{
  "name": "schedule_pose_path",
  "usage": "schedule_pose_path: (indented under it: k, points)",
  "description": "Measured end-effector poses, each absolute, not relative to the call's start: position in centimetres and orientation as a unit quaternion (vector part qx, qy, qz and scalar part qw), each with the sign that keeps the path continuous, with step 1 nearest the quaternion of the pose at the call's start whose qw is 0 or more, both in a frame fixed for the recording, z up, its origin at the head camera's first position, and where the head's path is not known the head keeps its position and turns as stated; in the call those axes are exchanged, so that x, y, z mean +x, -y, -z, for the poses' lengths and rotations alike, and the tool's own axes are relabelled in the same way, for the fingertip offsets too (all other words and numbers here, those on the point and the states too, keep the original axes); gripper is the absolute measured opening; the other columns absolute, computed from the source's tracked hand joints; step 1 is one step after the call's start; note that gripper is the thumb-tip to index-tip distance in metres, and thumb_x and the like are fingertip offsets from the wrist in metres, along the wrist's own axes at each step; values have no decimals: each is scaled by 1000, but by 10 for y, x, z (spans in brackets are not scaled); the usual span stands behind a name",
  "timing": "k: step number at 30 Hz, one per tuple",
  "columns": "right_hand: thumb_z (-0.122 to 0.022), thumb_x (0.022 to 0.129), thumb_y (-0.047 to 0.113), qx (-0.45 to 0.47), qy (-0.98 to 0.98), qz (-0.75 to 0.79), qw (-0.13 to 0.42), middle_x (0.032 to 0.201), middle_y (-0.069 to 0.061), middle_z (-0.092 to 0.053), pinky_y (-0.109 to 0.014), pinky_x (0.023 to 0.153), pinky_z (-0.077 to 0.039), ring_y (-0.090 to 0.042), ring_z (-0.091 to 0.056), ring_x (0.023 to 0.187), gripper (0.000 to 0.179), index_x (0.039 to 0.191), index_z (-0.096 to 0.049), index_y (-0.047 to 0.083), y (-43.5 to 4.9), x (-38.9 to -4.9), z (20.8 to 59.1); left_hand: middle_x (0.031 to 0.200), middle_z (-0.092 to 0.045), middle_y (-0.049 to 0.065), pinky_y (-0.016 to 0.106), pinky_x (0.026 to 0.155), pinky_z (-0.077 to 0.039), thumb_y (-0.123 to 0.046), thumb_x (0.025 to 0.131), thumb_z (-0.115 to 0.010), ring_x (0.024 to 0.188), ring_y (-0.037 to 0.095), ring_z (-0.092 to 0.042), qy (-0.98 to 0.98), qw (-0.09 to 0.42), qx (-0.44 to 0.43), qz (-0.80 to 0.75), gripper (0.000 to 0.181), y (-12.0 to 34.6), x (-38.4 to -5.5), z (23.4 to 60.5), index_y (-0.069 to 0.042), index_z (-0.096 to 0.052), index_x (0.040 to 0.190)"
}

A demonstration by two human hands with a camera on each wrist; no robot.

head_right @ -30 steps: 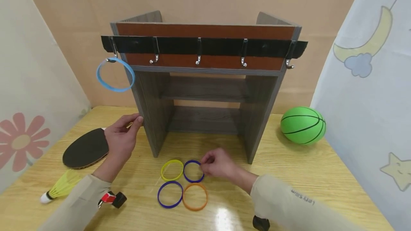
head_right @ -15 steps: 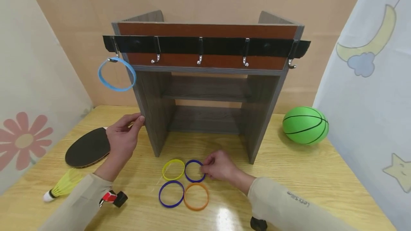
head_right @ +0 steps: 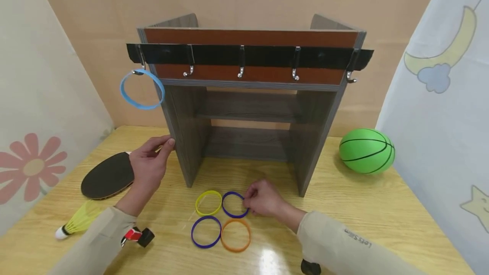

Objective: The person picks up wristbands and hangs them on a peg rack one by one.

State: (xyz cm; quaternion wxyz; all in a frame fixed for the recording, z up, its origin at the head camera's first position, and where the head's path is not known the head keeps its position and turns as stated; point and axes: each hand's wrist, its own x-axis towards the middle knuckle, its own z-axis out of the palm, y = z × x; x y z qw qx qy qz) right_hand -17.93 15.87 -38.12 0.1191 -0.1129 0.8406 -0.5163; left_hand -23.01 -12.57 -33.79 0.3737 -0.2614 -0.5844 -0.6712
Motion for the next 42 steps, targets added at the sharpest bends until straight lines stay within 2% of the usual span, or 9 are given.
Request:
schedule_pose_path:
  k: [18, 22, 33, 37, 42]
  points:
    - [-69, 81, 3, -59, -815, 561, 130, 69, -10, -58, -28, 48, -52, -17, -58, 58, 12, 87, -60, -2, -167, -172, 379, 84, -68, 8, 28, 74, -56, 17, 81, -64, 77, 14, -66, 580, 376, -265, 672, 12, 126, -231, 337, 19, -65, 93]
    - [-69, 83, 4, -55, -794, 587, 149, 74, -12, -59, -33, 55, -56, -19, -61, 63, 15, 91, -59, -5, -174, -171, 376, 83, -67, 12, 27, 74, -56, 20, 81, -63, 76, 14, -66, 575, 376, -267, 676, 12, 125, -229, 336, 20, -65, 93]
    - [-66, 84, -2, -94, -758, 628, 150, 83, -19, -63, -44, 74, -57, -33, -66, 80, 15, 91, -57, -12, -190, -171, 357, 84, -68, 8, 29, 75, -56, 13, 83, -65, 77, 15, -66, 582, 376, -263, 672, 12, 126, -232, 339, 18, -66, 93]
    - [-68, 82, -3, -100, -747, 643, 135, 84, -22, -65, -47, 78, -55, -37, -66, 84, 17, 90, -57, -13, -190, -170, 345, 84, -67, 11, 29, 75, -56, 9, 83, -67, 77, 15, -66, 588, 376, -259, 668, 13, 127, -231, 339, 17, -66, 94]
    - [-69, 81, -4, -119, -727, 667, 110, 85, -24, -65, -48, 79, -54, -36, -67, 83, 15, 87, -59, -13, -188, -169, 328, 85, -68, 8, 28, 74, -56, 12, 83, -66, 77, 14, -66, 589, 375, -258, 668, 12, 125, -228, 336, 18, -66, 94]
